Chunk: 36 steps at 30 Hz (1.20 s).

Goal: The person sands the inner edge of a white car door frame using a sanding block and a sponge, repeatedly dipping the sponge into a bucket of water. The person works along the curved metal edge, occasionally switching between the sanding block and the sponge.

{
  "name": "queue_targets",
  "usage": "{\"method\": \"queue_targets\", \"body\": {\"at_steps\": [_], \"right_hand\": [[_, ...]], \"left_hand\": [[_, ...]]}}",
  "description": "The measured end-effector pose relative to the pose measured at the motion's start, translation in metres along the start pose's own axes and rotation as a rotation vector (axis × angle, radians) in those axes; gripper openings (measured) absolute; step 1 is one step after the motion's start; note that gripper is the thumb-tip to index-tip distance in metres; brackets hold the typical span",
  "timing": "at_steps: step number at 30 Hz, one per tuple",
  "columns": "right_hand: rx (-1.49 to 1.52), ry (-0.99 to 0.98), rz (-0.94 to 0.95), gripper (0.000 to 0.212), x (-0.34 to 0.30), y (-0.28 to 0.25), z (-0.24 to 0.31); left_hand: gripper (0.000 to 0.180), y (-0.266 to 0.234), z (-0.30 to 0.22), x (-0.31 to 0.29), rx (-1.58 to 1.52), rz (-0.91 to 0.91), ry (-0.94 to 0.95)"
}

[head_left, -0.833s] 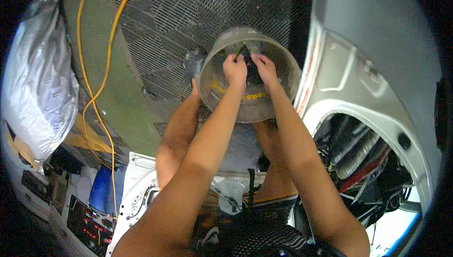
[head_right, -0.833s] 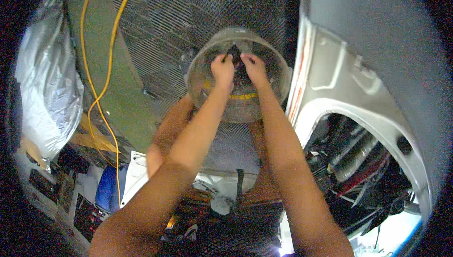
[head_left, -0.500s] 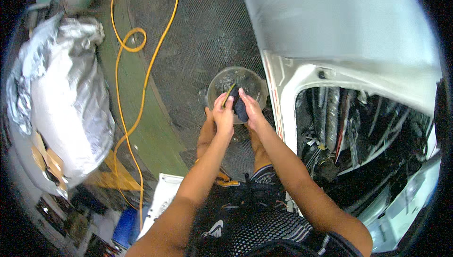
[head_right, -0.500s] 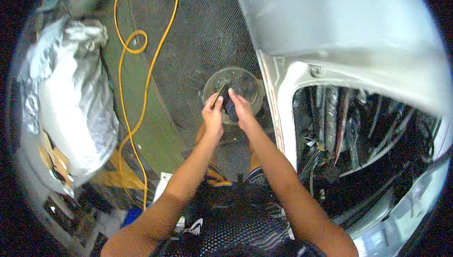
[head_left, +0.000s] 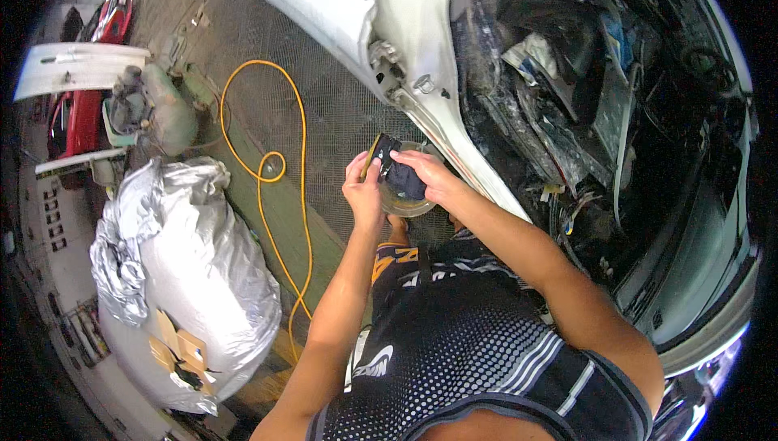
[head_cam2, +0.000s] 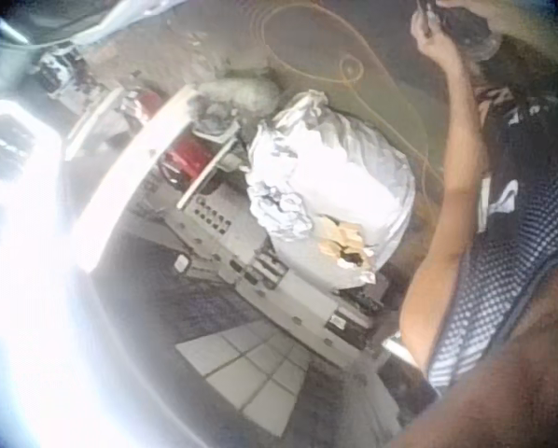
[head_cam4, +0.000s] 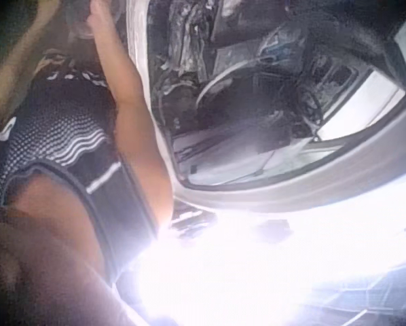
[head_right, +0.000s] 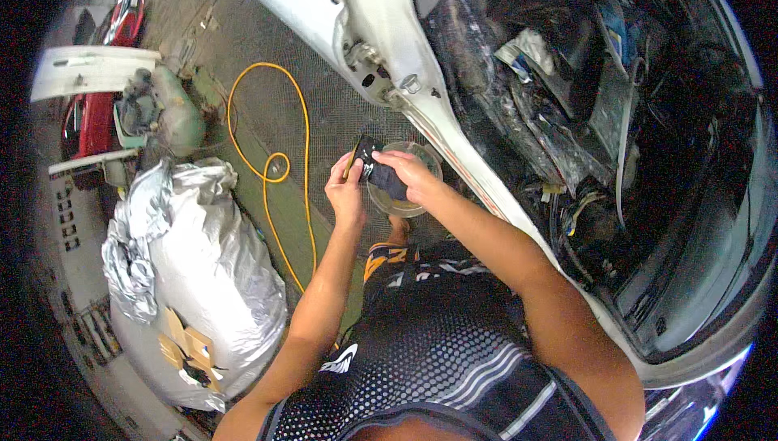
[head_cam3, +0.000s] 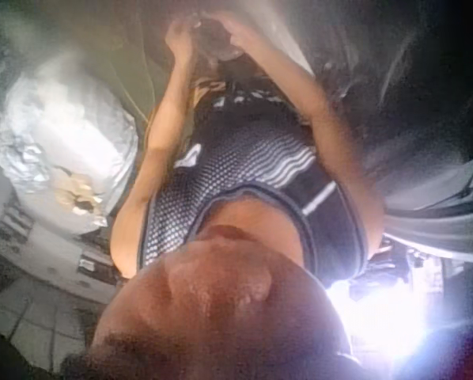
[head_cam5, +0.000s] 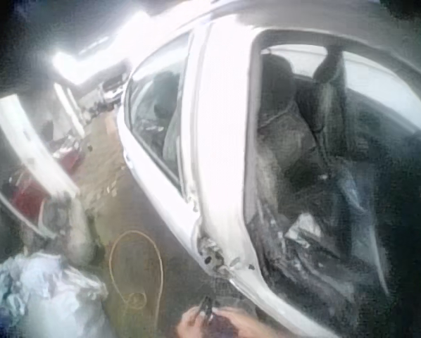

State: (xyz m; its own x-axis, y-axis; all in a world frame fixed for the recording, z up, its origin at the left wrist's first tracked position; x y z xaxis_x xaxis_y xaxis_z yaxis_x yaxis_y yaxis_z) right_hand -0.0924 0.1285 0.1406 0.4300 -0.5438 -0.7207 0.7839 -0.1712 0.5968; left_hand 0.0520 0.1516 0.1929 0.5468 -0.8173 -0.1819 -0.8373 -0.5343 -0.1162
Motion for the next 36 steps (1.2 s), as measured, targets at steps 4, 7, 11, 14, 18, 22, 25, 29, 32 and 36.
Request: {"method": "queue_targets", "body": {"at_steps": [4, 7, 11, 14, 18, 22, 25, 29, 32, 36], "right_hand": [[0.08, -0.165, -0.082, 0.02, -0.014, -0.008, 0.015], [-0.191, -0.414, -0.103, 0.029, -0.034, -0.016, 0.043], [-0.213, -0.358, -0.052, 0.028, -0.056, -0.016, 0.059], [0.019, -0.361, 0.021, 0.027, -0.057, -0.017, 0.065], [-0.157, -0.419, -0.093, 0.033, -0.061, -0.028, 0.064], [0.045, -0.384, -0.101, 0.029, -0.048, -0.039, 0.056], [0.35, -0.303, 0.01, 0.025, -0.042, -0.026, 0.058], [0.307, -0.386, -0.033, 0.024, -0.038, 0.003, 0.072], [-0.313, -0.92, -0.549, 0.027, -0.058, 0.002, 0.105], [0.311, -0.747, -0.276, 0.023, -0.019, -0.015, 0.101]], "left_hand": [[0.021, 0.034, -0.054, -0.02, 0.296, 0.088, 0.483], [0.022, 0.052, -0.06, -0.026, 0.087, 0.12, 0.059], [0.023, 0.066, -0.094, -0.03, 0.365, 0.135, 0.458], [0.024, 0.089, -0.113, -0.044, 0.596, 0.206, 0.759], [0.024, 0.102, -0.107, -0.051, 0.634, 0.402, 0.707], [0.043, 0.103, -0.084, -0.046, 0.44, 0.635, 0.49], [0.066, 0.091, -0.058, -0.028, 0.127, 0.489, 0.082], [0.072, 0.113, -0.038, -0.04, -0.395, 0.684, -0.418], [0.059, 0.124, -0.046, -0.042, -0.453, 0.615, -0.487], [0.038, 0.125, -0.041, -0.017, -0.333, 0.625, -0.487]]}}
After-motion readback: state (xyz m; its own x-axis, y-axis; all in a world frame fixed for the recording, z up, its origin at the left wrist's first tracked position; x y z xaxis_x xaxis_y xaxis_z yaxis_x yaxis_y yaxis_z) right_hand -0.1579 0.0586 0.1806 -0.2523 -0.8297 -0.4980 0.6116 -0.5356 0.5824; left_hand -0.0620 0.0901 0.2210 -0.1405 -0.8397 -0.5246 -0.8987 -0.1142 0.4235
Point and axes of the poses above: each hand's wrist, its own x-axis towards the middle knuckle, its own y-axis out of the palm, z = x × y, the point moved 8 cm from there along x, towards the middle knuckle, and after that the axes turned 2 degrees about -z, right-handed, at the moved point
